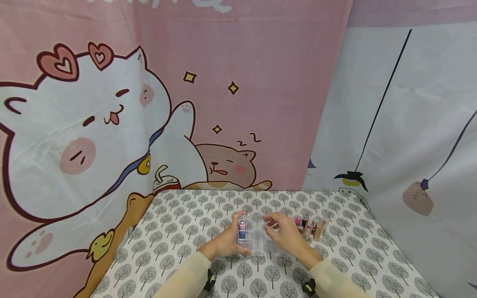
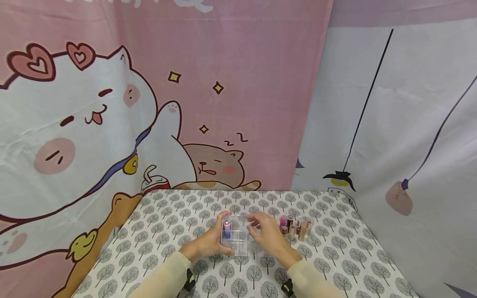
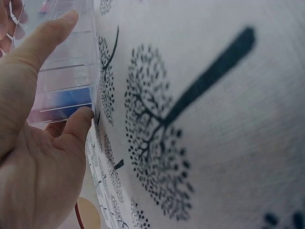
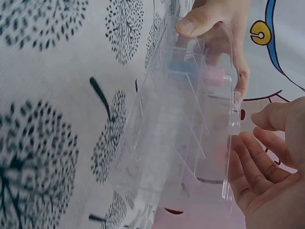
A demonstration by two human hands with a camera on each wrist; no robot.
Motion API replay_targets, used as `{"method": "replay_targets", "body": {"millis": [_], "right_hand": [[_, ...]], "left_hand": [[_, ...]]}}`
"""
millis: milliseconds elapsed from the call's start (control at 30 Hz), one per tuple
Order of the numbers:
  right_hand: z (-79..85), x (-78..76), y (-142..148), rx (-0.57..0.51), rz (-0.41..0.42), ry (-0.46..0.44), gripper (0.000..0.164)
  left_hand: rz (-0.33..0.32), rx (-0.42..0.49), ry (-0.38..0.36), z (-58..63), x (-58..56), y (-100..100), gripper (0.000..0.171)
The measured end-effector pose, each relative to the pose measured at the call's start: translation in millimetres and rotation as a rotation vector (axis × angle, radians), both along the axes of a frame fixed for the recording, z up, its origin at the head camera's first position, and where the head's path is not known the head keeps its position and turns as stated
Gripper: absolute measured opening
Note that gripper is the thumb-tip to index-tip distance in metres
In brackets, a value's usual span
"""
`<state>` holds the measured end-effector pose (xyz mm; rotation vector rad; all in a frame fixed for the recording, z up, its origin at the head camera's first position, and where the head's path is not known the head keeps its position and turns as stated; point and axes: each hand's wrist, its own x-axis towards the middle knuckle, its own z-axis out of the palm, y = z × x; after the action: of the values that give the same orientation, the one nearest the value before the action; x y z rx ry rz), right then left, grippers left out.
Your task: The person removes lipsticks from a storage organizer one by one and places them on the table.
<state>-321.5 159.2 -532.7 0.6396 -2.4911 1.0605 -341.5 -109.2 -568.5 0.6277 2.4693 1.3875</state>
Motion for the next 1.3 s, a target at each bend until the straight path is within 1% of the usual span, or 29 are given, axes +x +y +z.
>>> {"method": "replay_targets", "body": {"millis": [200, 367, 433, 600, 900, 967, 1067, 1300], "right_hand": [[-3.3, -4.5, -10.9, 0.015, -0.011, -0.008, 0.03], [-3.6, -6.8, -17.1, 0.005, 0.012, -0.014, 0.03], [-3.5, -7.7, -19.4, 0.008, 0.026, -0.004, 0.031], [-6.0, -10.4, -24.9, 0.031, 0.029, 0.025, 0.031], [-8.9, -12.5, -36.2, 0.02, 0.028, -0.036, 0.031], [-10.1, -13.0, -38.4, 0.011, 0.04, -0.055, 0.031], [-11.8, -14.0, -42.1, 0.0, 0.057, -0.06, 0.031], [-13.2, -17.0, -50.6, -0.013, 0.061, -0.022, 0.031]], "left_hand": [[-0.019, 0.015, -0.002, -0.4, -0.5, -1.5, 0.141], [-0.025, 0.021, -0.007, 0.9, -0.7, -2.0, 0.142], [-0.024, 0.022, -0.005, 0.7, -1.0, -1.8, 0.142], [-0.028, 0.039, -0.002, -0.6, -1.1, -1.6, 0.141], [-0.038, 0.035, 0.007, 0.4, -0.3, -1.2, 0.141], [-0.042, 0.03, 0.011, 1.3, 0.1, -1.2, 0.14], [-0.051, 0.024, 0.023, 1.9, 0.5, -1.6, 0.139], [-0.069, 0.017, 0.062, 0.8, -0.2, -1.8, 0.138]]}}
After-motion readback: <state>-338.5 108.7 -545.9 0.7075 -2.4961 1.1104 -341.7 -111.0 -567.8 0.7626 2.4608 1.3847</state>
